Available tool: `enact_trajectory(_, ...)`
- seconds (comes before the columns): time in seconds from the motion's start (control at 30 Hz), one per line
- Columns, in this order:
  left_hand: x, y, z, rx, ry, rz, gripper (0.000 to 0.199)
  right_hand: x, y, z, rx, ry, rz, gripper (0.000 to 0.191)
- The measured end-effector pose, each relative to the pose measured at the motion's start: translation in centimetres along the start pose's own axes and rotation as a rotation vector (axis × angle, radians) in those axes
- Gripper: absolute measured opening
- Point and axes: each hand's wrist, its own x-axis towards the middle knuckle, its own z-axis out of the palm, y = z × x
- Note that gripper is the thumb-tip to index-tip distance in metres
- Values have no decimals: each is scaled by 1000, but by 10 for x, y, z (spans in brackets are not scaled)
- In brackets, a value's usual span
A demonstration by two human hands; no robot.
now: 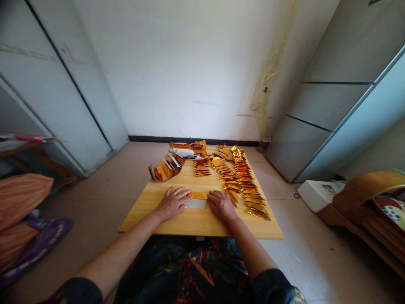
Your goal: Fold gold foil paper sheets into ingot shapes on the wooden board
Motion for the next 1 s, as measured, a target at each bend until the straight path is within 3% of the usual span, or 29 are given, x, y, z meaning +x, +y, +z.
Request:
enact_trajectory(0.2, 1, -1, 0, 19, 0, 17, 41, 6, 17, 1, 498, 484, 400, 30)
enact_trajectory(0.33, 1, -4, 2, 33, -13, 37, 42, 26, 6, -5, 839, 544, 494, 26)
enact_trajectory(0.43, 2, -5, 3, 35, -16, 38, 41, 45, -9, -4, 931, 469, 484, 22)
enact_trajectory(0.6, 3, -5, 2, 47, -14, 42, 41, 73, -32, 15, 884, 181, 562, 18)
enact_trajectory(0.77, 2, -5, 2, 55, -16, 46, 43, 85, -45, 25, 515, -120, 568, 17)
enact_trajectory(0.87, 2, -4, 3, 56, -10, 33, 43, 85, -43, 22, 279, -168, 544, 18)
enact_trajectory(1.0, 2, -3, 3, 53, 4, 23, 43, 85, -40, 18, 150, -219, 546, 21)
